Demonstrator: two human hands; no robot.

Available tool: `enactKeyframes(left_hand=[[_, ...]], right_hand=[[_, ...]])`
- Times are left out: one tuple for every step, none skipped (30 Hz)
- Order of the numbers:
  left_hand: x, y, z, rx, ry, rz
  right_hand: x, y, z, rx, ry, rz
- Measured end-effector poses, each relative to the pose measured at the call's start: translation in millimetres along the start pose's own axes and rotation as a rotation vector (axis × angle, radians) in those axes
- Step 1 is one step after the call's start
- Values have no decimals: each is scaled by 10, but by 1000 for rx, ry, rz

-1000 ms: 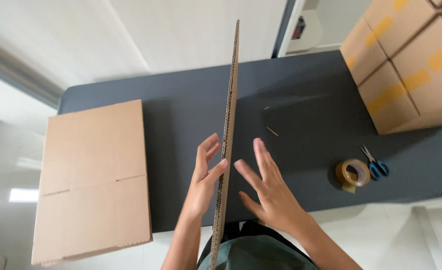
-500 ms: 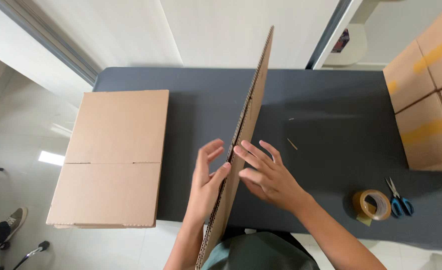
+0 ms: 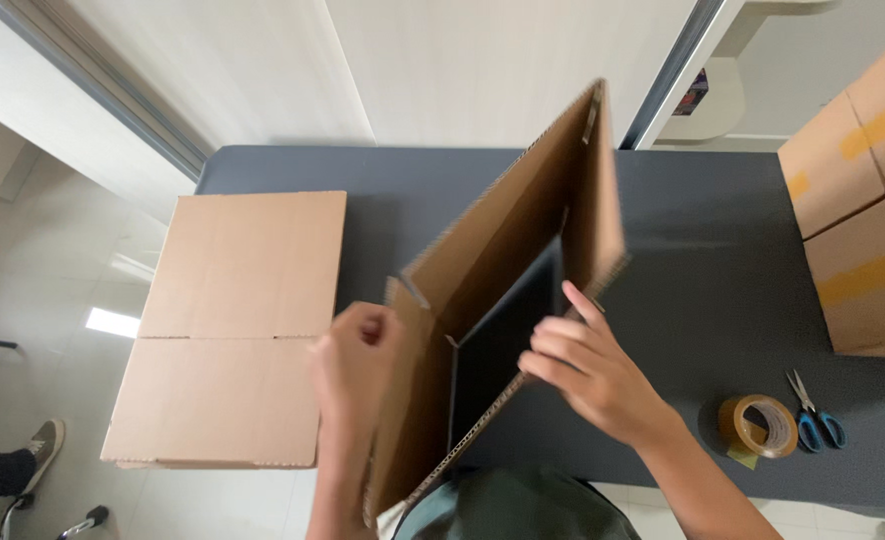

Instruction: The person folds a flat cardboard piece into a box shape, applies adhesive tape across the bottom seam, and cuts the tape with scissors, repeating the process for a second cardboard piece.

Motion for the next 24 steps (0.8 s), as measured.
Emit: enactKeyframes(left_hand=[[-187,182,22,1,-3,-1],[-262,350,32,22,219,-44],[-341,510,10,47,442,-83],[-126,433,92,53,440,-81],[18,443,208,-108,283,-31],[151,447,302,-267,125,18],[132,433,311,-260,119,20],[112,419,318,-260,113,-3],[89,403,329,-259,104,-25],[65,353,324,-251,95,-24],[30,293,315,-223,56,-38],[-5,234,305,-195,16,-52],[1,203,323,-186,10,-51],[-6,194,334,-219,-24,-55],[-8,189,337,-253,-57,-59],[-14,156,350,-246,-61,-59],[-31,142,372,-256,-88,-84],[-44,132,393,-265,-115,-108],[-82,128,416,-264,-117,-107],[-113,115,441,-239,-111,-112],[-142,108,466,-217,-104,-119],[-181,88,511,-219,-104,-118],[-225,63,545,-222,-119,-142],[-268,41,581,-225,-133,-165]], right_hand=[[45,112,-15,-1,-2,-4],[95,202,-33,39,5,31],[151,296,-60,80,8,67],[200,327,-138,81,3,65],[257,354,-212,76,13,22],[314,381,-287,71,23,-20],[383,394,-306,71,14,-24],[430,418,-325,51,-34,-12],[481,439,-348,30,-83,-3],[517,415,-374,28,-93,-9],[555,410,-398,-1,-96,-29],[595,403,-421,-29,-99,-50],[618,403,-424,-28,-108,-55],[624,410,-429,-37,-154,-81],[632,418,-438,-46,-199,-104],[638,444,-441,-45,-206,-108],[639,448,-430,-23,-202,-97],[643,450,-417,-1,-197,-86],[650,465,-366,-2,-199,-86],[660,491,-316,-29,-205,-92],[667,517,-261,-56,-208,-98],[626,502,-263,-58,-207,-97],[570,504,-271,-70,-216,-108],[513,506,-275,-82,-226,-119]])
Point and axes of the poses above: each hand's wrist, its own z-axis towards the middle knuckle, its own y-axis out of the back of the hand, x = y × z, the point moved 5 cm from there along z, towards the middle knuckle, and after that the axes turned 5 degrees about -z, right-handed, at the moved point
